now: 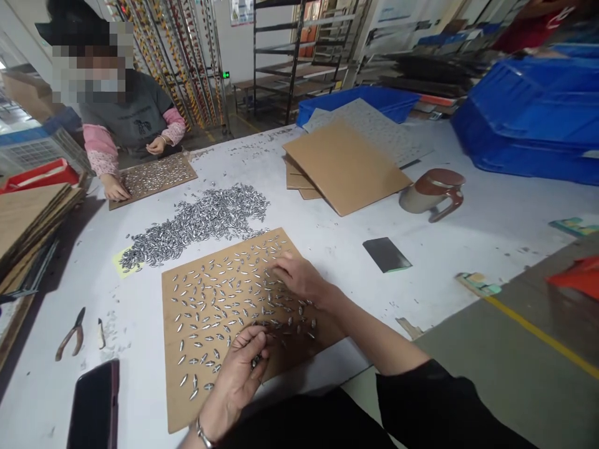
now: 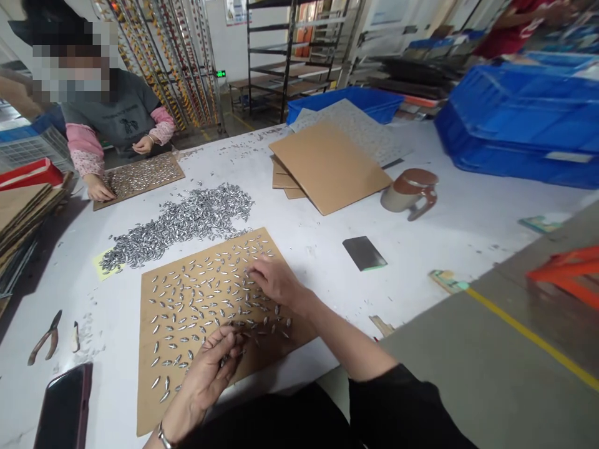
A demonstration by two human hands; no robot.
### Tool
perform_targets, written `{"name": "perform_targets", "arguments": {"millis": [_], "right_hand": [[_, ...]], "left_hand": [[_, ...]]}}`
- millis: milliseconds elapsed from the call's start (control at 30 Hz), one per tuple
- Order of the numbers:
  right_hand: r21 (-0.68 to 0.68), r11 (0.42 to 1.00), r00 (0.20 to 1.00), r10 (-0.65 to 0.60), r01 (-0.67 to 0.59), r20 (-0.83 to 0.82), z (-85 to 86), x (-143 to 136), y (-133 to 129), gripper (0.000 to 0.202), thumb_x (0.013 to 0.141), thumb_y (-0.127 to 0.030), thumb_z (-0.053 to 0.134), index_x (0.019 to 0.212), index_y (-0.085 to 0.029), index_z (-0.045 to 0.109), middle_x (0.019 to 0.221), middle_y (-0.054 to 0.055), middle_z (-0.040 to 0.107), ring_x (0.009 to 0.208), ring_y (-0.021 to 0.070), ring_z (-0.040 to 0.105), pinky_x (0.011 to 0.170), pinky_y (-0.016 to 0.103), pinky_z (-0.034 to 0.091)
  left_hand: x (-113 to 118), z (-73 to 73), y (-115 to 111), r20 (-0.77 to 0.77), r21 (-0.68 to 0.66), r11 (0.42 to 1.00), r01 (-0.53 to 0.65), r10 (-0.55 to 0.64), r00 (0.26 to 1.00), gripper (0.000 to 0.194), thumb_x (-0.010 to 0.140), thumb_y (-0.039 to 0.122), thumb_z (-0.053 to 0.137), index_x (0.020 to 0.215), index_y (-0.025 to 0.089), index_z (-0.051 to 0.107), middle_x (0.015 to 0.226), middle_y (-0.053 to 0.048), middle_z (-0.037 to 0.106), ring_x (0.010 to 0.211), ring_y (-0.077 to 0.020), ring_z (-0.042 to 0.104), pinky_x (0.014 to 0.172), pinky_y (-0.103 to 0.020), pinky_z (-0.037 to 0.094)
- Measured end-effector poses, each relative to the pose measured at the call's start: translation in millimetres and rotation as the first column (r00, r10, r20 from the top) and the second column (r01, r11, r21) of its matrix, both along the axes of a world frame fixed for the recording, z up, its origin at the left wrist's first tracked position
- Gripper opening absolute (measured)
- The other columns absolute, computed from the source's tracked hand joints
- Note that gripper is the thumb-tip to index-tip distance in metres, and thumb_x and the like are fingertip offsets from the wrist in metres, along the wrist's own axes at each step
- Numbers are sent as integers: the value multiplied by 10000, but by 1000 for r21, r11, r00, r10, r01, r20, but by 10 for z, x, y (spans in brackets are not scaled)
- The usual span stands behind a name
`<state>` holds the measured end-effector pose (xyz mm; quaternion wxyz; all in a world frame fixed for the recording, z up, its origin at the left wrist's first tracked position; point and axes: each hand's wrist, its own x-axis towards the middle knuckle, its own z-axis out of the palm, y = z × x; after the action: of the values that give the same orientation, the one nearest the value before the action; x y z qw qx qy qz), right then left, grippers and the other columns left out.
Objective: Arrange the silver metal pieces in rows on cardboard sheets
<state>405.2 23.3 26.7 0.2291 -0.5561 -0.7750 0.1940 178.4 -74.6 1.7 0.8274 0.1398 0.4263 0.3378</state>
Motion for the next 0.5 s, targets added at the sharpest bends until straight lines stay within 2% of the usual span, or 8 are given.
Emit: {"name": "perform_targets", "arguments": {"millis": [67, 133, 267, 367, 500], "right_hand": [[-1, 1000, 989, 10, -10, -149, 31, 21, -220, 177, 986, -220, 532, 967, -194, 706, 950, 62, 700, 912, 195, 631, 841, 301, 470], [-34, 996, 967, 66, -77, -246, 44, -27, -472, 147, 965, -246, 575, 933, -202, 711, 900, 47, 713, 855, 187, 649, 803, 293, 483], [-86, 983, 930, 121, -160, -346, 33, -205, -853, 177, 978, -304, 574, 979, -213, 725, 897, 42, 728, 814, 171, 663, 784, 285, 492], [-112, 977, 896, 119, -184, -428, 25, -287, -940, 170, 970, -291, 577, 992, -216, 728, 899, 32, 736, 816, 162, 667, 782, 276, 491], [-139, 973, 847, 86, -185, -524, 42, -325, -908, 167, 950, -310, 591, 937, -208, 723, 838, 16, 716, 770, 151, 650, 743, 263, 476]], "left_hand": [[13, 5, 9, -6, 5, 1000, -18, 18, 1000, 363, 644, 248, 942, 871, 168, 671, 811, -17, 665, 660, -68, 570, 551, -146, 400], [49, 16, 17, -10, 21, 1000, -20, 20, 1000, 381, 634, 241, 947, 865, 173, 653, 786, 0, 654, 675, -71, 586, 595, -148, 428], [128, 22, 19, -5, 91, 996, -2, 2, 1000, 381, 660, 285, 931, 828, 170, 608, 697, 41, 580, 593, -44, 523, 539, -141, 369], [139, 16, 12, 3, 138, 990, 5, -5, 1000, 414, 672, 313, 922, 763, 172, 544, 638, 63, 517, 535, -28, 431, 486, -146, 293], [99, 12, 14, -32, 161, 987, 9, -4, 999, 439, 682, 314, 918, 760, 182, 506, 636, 71, 505, 521, -24, 395, 485, -147, 283]]}}
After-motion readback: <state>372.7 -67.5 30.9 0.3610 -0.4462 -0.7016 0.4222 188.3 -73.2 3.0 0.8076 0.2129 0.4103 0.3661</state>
